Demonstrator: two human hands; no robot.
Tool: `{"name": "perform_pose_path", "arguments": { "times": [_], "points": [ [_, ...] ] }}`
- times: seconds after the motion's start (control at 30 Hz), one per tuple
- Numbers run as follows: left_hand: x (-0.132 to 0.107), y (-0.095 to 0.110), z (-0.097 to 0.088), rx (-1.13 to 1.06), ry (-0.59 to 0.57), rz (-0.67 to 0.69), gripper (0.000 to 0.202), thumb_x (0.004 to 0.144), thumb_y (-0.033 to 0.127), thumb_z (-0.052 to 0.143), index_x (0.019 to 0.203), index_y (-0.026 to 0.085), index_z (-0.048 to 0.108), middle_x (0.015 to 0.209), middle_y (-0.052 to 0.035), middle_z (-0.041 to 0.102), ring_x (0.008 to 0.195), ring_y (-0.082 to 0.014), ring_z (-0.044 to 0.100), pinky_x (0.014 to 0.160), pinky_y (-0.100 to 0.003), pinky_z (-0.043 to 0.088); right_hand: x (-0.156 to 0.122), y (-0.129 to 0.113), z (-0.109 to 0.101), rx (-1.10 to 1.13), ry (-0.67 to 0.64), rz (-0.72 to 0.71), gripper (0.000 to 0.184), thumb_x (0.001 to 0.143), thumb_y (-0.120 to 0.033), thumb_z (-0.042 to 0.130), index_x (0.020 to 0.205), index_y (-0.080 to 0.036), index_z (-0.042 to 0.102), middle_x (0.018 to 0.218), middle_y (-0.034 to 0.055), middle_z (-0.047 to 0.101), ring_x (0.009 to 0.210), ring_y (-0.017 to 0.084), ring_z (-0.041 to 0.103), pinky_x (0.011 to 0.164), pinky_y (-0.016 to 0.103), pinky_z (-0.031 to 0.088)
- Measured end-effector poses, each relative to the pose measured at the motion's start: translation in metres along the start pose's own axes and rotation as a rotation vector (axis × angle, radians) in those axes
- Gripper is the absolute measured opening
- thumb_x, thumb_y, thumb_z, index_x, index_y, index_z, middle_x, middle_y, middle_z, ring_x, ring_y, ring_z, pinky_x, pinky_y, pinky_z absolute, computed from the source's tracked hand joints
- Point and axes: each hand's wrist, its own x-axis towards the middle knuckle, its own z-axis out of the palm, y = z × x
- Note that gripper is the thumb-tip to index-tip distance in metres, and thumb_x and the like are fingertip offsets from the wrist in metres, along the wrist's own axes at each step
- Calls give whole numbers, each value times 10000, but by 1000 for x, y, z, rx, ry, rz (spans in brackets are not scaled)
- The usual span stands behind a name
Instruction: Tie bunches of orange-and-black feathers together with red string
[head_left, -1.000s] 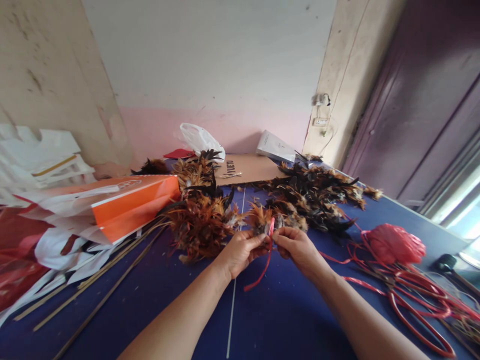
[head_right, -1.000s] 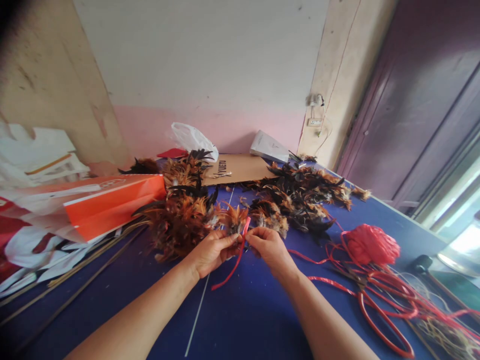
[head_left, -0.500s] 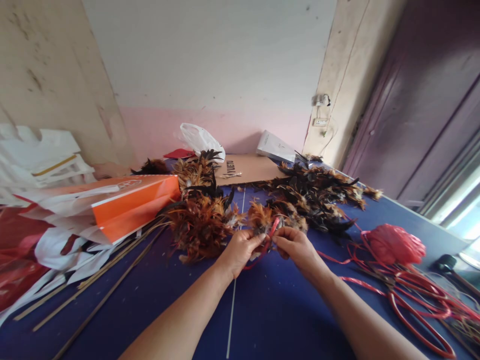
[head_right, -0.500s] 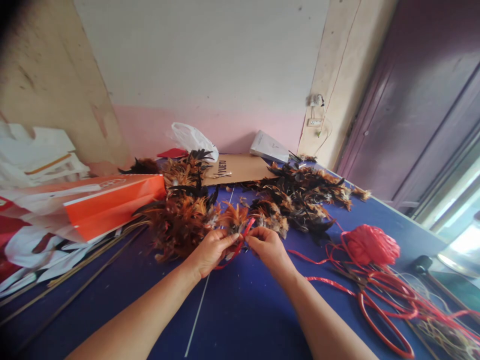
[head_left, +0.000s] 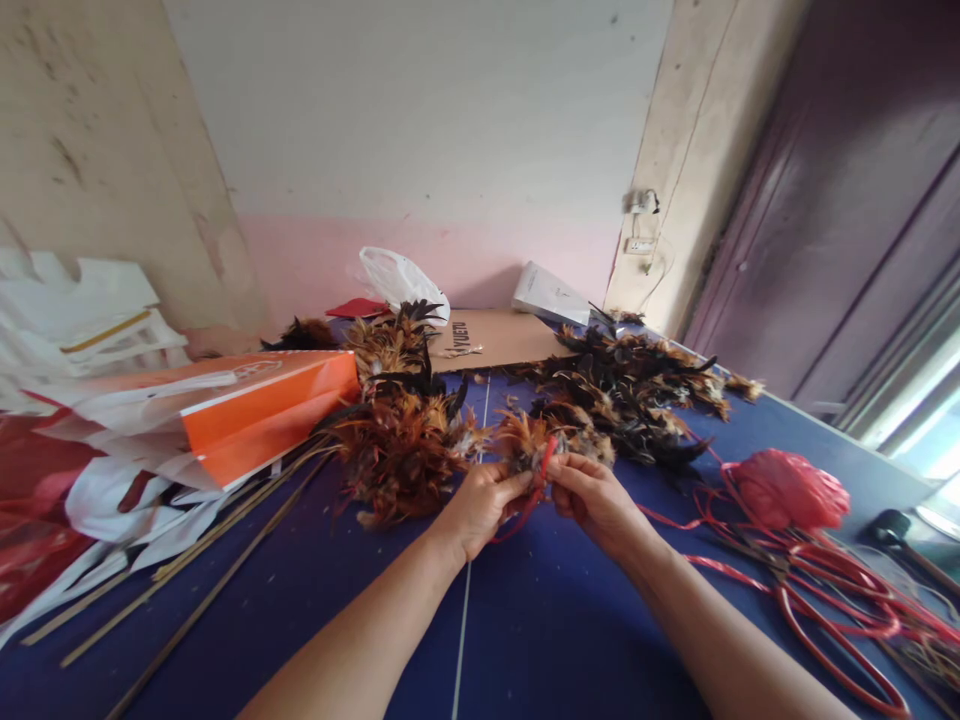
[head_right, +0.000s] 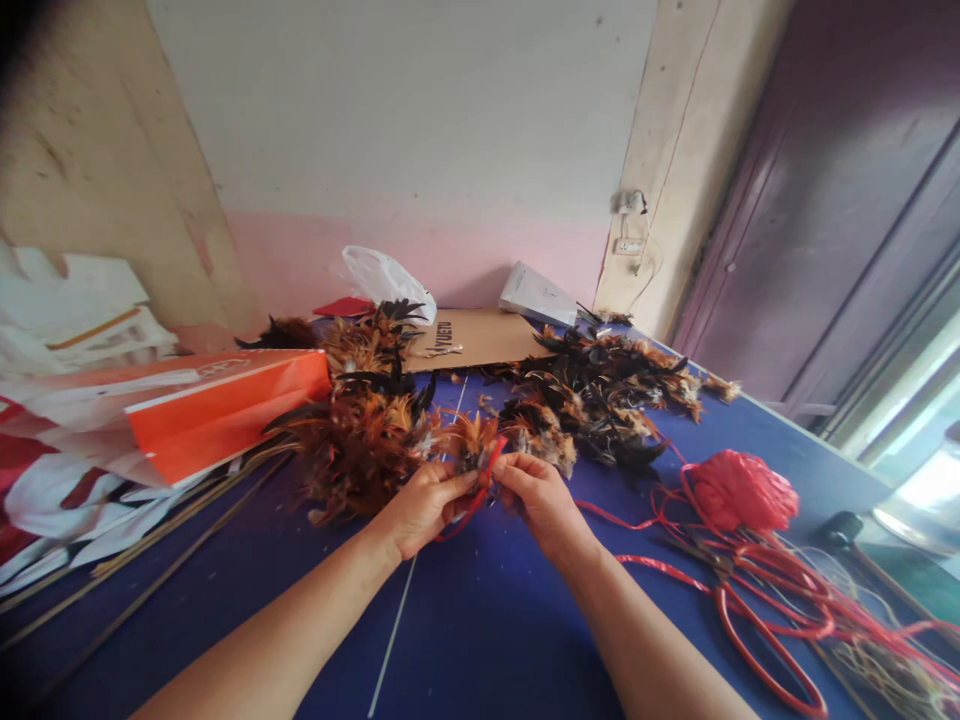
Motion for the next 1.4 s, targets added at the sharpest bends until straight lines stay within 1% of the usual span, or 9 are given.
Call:
{"name": "perform_pose_path", "arguments": {
  "times": [0.23, 0.4, 0.53, 0.6, 0.73, 0.83, 1.07, 1.27, 1.4],
  "points": [
    [0, -2, -1, 1, -2, 7, 216, 664, 278, 673, 794, 107, 686, 699, -52, 656, 620, -102, 555, 654, -227, 402, 0, -2, -1, 22, -5, 18, 205, 685, -324, 638, 649, -137, 561, 434, -48, 425, 392, 41, 320, 417, 211, 187],
    [1, -2, -1, 9, 18, 22, 217, 669, 286, 667, 804, 117, 677, 734, -53, 659, 640, -109, 572, 675, -240, 414, 1, -3, -1, 7, 41, 33, 232, 653, -338, 650, 607, -144, 532, 422, -50, 419, 381, 42, 324, 405, 212, 178],
    [2, -4, -3, 84, 5, 38, 245, 676, 310, 655, 804, 102, 670, 736, -69, 656, 660, -132, 581, 664, -255, 419, 2, -2, 1, -89, 85, 1, 240, 626, -345, 658, 587, -147, 529, 395, -56, 412, 355, 40, 302, 386, 214, 170],
    [2, -5, -3, 91, 18, 32, 244, 672, 313, 658, 790, 100, 669, 719, -65, 653, 632, -121, 572, 646, -245, 414, 3, -1, 2, -152, 103, -30, 232, 632, -342, 648, 584, -151, 526, 389, -59, 411, 349, 40, 297, 383, 213, 179],
    [2, -4, -2, 53, 72, 6, 220, 659, 301, 670, 768, 110, 670, 692, -48, 650, 585, -93, 556, 637, -227, 405, 2, 0, 2, -260, 92, -68, 205, 667, -316, 613, 578, -156, 520, 407, -63, 406, 369, 41, 308, 394, 208, 204],
    [2, -4, -2, 46, 69, 10, 208, 661, 300, 668, 753, 113, 668, 676, -43, 646, 588, -95, 558, 632, -226, 405, 2, 0, 2, -290, 79, -77, 194, 683, -302, 595, 577, -157, 522, 412, -62, 405, 379, 42, 312, 397, 204, 216],
    [1, -2, 0, 42, 95, 11, 206, 658, 301, 668, 738, 111, 659, 647, -43, 637, 558, -91, 556, 553, -201, 390, 2, 3, 4, -180, 81, -61, 165, 674, -296, 603, 631, -159, 521, 430, -67, 417, 368, 40, 314, 391, 203, 219],
    [2, -1, 0, 11, 124, 16, 185, 648, 283, 676, 734, 120, 659, 663, -52, 641, 584, -106, 577, 504, -187, 379, 0, 0, 4, -167, 41, -48, 154, 691, -291, 590, 647, -154, 535, 419, -61, 420, 375, 48, 334, 396, 207, 223],
    [3, -2, 0, 8, 126, 18, 180, 654, 272, 673, 758, 125, 669, 677, -54, 651, 575, -100, 574, 511, -188, 387, -1, 0, 5, -50, 55, -39, 153, 675, -285, 613, 727, -164, 534, 422, -70, 420, 381, 51, 332, 403, 204, 225]
  ]
}}
